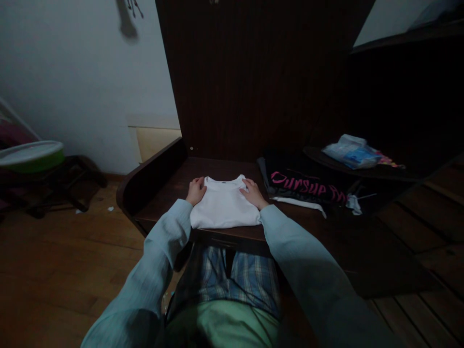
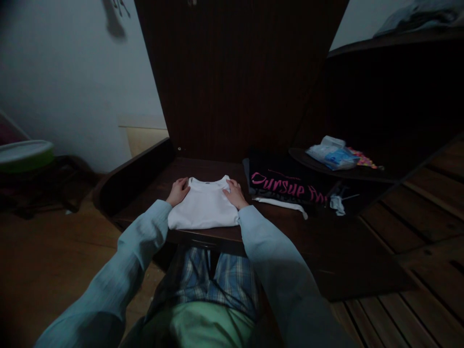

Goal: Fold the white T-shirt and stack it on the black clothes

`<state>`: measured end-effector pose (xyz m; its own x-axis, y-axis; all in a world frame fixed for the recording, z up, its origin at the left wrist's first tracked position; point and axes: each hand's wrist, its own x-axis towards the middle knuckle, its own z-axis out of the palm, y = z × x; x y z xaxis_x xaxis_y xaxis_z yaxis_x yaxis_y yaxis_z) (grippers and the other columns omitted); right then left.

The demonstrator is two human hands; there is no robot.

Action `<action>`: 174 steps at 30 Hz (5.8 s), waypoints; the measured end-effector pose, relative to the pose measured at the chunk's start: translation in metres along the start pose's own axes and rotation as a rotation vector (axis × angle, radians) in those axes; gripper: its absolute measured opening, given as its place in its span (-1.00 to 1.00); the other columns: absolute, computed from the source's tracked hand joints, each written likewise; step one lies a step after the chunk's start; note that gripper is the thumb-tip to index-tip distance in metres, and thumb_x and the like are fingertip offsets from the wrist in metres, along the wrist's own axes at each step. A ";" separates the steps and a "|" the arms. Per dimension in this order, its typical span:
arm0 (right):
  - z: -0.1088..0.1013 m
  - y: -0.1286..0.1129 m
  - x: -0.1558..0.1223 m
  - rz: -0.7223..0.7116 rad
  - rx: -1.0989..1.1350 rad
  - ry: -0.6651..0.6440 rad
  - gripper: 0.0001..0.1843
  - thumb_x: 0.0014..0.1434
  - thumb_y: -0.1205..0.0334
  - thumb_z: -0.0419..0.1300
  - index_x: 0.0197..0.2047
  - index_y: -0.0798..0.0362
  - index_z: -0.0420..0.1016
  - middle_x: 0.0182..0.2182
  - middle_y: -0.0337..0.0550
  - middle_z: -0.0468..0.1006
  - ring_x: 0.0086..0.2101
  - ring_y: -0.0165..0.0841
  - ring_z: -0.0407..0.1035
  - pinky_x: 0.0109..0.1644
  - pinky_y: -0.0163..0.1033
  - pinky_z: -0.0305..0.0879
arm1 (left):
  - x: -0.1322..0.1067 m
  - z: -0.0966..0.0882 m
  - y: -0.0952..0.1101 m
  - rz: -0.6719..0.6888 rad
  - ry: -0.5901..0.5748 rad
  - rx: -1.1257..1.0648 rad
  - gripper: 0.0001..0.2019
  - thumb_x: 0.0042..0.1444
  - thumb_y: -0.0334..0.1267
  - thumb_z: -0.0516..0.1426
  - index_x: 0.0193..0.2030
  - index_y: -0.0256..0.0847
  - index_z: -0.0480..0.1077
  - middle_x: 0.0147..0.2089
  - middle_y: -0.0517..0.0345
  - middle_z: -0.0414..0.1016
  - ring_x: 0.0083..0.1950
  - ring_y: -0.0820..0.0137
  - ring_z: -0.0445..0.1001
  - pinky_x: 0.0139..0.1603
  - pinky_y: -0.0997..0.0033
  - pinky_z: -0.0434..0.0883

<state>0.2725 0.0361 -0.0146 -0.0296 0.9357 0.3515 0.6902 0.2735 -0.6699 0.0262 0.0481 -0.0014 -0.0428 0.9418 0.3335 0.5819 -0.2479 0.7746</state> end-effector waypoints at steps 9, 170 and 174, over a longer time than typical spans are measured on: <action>-0.019 -0.006 -0.022 0.146 -0.181 0.102 -0.75 -0.02 0.08 0.13 -0.35 0.09 0.39 -0.43 -0.10 0.44 -0.41 -0.34 0.35 -0.32 -0.26 0.25 | -0.022 -0.018 0.012 -0.129 0.009 0.417 -0.62 -0.05 0.04 0.06 -0.46 -0.28 0.42 -0.31 -0.15 0.42 -0.14 0.08 0.36 -0.12 0.21 0.27; -0.001 -0.025 0.037 0.018 -0.289 0.101 -0.60 0.09 0.30 -0.01 -0.01 0.24 0.35 -0.03 0.12 0.36 0.00 -0.20 0.21 0.10 -0.14 0.08 | 0.036 -0.009 0.012 -0.059 -0.021 0.430 -0.69 0.00 -0.35 0.01 -0.09 -0.40 0.33 -0.01 -0.27 0.35 0.05 0.11 0.31 0.04 0.18 0.25; 0.017 -0.051 0.034 -0.202 -0.312 -0.145 -0.53 0.15 0.34 -0.11 0.12 0.28 0.20 0.11 0.05 0.24 0.10 -0.32 0.08 0.20 -0.25 -0.06 | 0.028 0.019 0.036 0.198 -0.206 0.462 -0.66 0.01 -0.41 -0.01 -0.04 -0.29 0.34 0.13 -0.03 0.28 0.19 0.29 0.17 0.19 0.36 0.12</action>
<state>0.2236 0.0577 0.0203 -0.2740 0.8978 0.3447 0.8460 0.3955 -0.3575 0.0611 0.0701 0.0256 0.2369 0.9237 0.3012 0.8611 -0.3432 0.3751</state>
